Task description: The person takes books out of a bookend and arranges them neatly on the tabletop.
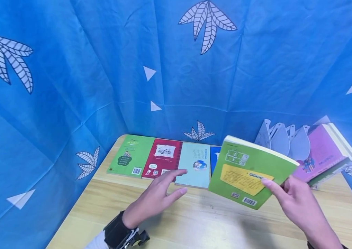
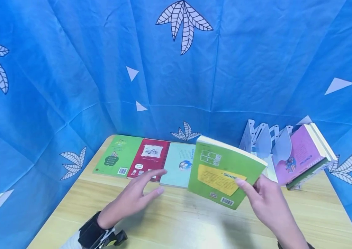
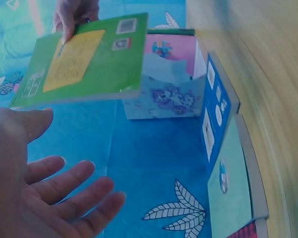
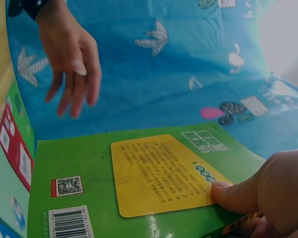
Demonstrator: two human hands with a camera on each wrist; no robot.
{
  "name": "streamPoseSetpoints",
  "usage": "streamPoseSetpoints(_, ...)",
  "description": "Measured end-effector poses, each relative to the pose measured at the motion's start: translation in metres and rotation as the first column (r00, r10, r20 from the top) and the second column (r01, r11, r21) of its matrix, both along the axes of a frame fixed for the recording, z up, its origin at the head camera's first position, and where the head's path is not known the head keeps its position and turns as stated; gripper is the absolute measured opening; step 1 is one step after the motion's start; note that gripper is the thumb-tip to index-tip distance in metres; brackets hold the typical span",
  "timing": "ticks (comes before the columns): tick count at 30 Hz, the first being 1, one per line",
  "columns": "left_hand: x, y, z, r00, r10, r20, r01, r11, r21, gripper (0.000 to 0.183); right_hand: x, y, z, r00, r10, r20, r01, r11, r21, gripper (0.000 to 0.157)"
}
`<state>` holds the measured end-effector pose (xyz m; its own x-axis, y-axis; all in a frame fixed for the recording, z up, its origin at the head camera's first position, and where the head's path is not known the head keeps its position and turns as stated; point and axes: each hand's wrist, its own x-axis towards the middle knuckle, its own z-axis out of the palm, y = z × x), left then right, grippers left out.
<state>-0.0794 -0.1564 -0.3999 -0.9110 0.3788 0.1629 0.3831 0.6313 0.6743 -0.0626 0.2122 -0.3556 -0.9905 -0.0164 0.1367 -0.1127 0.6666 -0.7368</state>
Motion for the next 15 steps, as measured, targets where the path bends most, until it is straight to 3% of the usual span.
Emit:
streamPoseSetpoints(7, 0.006, 0.001, 0.001, 0.999, -0.016, 0.052, 0.012, 0.997, 0.083, 0.061, 0.003, -0.026, -0.008, 0.988, 0.116, -0.100, -0.118, 0.993, -0.013, 0.016)
streamPoseSetpoints(15, 0.013, 0.004, 0.001, 0.990, -0.098, 0.100, 0.075, 0.975, 0.210, 0.062, 0.005, -0.050, -0.012, 0.963, 0.259, -0.067, -0.265, 0.961, -0.084, 0.013)
